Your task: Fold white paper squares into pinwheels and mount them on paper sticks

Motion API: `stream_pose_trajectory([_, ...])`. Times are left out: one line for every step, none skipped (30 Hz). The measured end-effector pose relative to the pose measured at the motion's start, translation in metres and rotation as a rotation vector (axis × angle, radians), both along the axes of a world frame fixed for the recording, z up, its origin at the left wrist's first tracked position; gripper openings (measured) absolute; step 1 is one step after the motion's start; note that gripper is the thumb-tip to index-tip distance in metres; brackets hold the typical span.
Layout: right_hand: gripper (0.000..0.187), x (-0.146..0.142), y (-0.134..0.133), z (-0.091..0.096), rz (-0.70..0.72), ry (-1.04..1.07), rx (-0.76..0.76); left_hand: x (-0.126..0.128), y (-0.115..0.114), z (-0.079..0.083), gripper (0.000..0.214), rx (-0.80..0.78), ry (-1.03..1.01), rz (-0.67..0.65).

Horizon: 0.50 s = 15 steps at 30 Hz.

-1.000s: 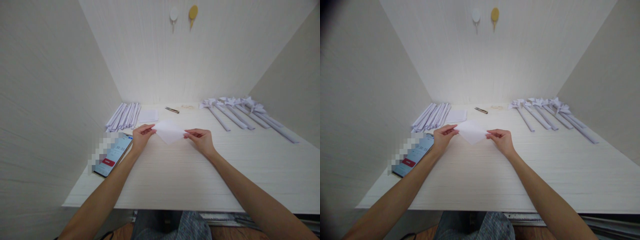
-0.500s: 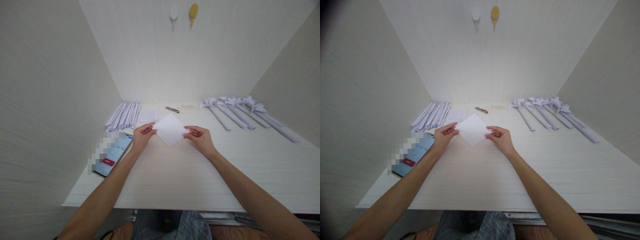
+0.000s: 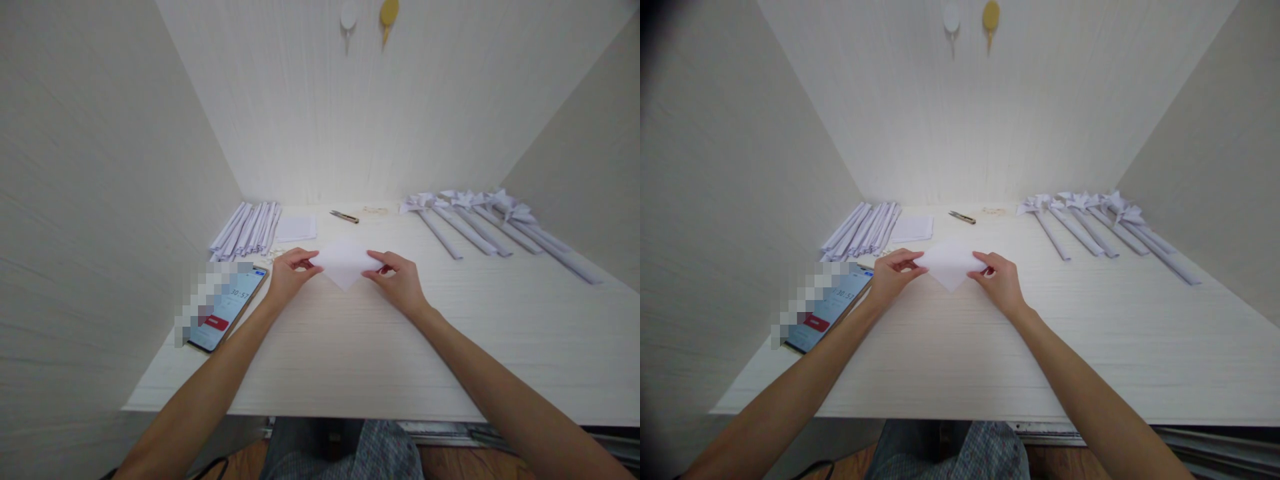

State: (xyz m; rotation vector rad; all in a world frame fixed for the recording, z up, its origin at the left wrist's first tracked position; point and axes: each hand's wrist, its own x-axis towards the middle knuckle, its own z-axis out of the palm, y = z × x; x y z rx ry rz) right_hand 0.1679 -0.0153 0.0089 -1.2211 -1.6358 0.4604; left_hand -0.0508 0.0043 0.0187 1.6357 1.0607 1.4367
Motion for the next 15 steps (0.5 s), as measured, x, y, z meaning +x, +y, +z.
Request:
stream_pose_trajectory([0.03, 0.0004, -0.0004, 0.0004, -0.003, -0.047, 0.031, -0.0001, -0.0002, 0.0001, 0.026, 0.006, 0.023, 0.018])
stream_pose_trajectory([0.027, 0.0008, -0.0006, 0.0006, -0.001, -0.085, 0.057, -0.0002, -0.0006, 0.0003, 0.023, 0.015, 0.041, 0.038])
stream_pose_trajectory([0.023, 0.0012, -0.0006, 0.0005, 0.006, -0.112, 0.076, -0.0002, -0.0009, 0.0007, 0.021, 0.022, 0.053, 0.056])
stream_pose_trajectory([0.02, 0.0015, -0.0005, 0.0002, 0.016, -0.128, 0.088, -0.0002, -0.0011, 0.0011, 0.02, 0.027, 0.059, 0.067])
stream_pose_trajectory([0.018, 0.0018, -0.0003, -0.0001, 0.026, -0.136, 0.094, -0.0002, -0.0014, 0.0016, 0.019, 0.031, 0.059, 0.07])
stream_pose_trajectory([0.018, 0.002, -0.0001, -0.0004, 0.035, -0.138, 0.094, -0.0001, -0.0015, 0.0019, 0.019, 0.032, 0.057, 0.069])
stream_pose_trajectory([0.018, 0.0021, 0.0, -0.0004, 0.044, -0.134, 0.089, 0.0, -0.0015, 0.0022, 0.019, 0.031, 0.053, 0.064])
stream_pose_trajectory([0.018, 0.0022, 0.0, -0.0001, 0.055, -0.126, 0.079, 0.0001, -0.0015, 0.0024, 0.019, 0.026, 0.049, 0.057])
stream_pose_trajectory([0.019, 0.0021, -0.0003, 0.0006, 0.068, -0.115, 0.065, 0.0002, -0.0013, 0.0026, 0.019, 0.02, 0.045, 0.049])
stream_pose_trajectory([0.019, 0.002, -0.0007, 0.0017, 0.082, -0.104, 0.048, 0.0004, -0.0012, 0.0028, 0.019, 0.013, 0.039, 0.044])
stream_pose_trajectory([0.019, 0.0017, -0.0014, 0.0031, 0.098, -0.093, 0.03, 0.0005, -0.001, 0.0029, 0.019, 0.004, 0.033, 0.04])
stream_pose_trajectory([0.019, 0.0013, -0.0021, 0.0048, 0.112, -0.081, 0.016, 0.0006, -0.0008, 0.003, 0.019, -0.005, 0.029, 0.038])
stream_pose_trajectory([0.018, 0.0009, -0.0029, 0.0065, 0.126, -0.067, 0.009, 0.0007, -0.0006, 0.003, 0.019, -0.015, 0.025, 0.036])
stream_pose_trajectory([0.017, 0.0004, -0.0037, 0.0081, 0.139, -0.052, 0.009, 0.0007, -0.0005, 0.0031, 0.019, -0.026, 0.023, 0.032])
stream_pose_trajectory([0.017, -0.0002, -0.0043, 0.0094, 0.153, -0.032, 0.018, 0.0007, -0.0004, 0.003, 0.019, -0.038, 0.027, 0.025])
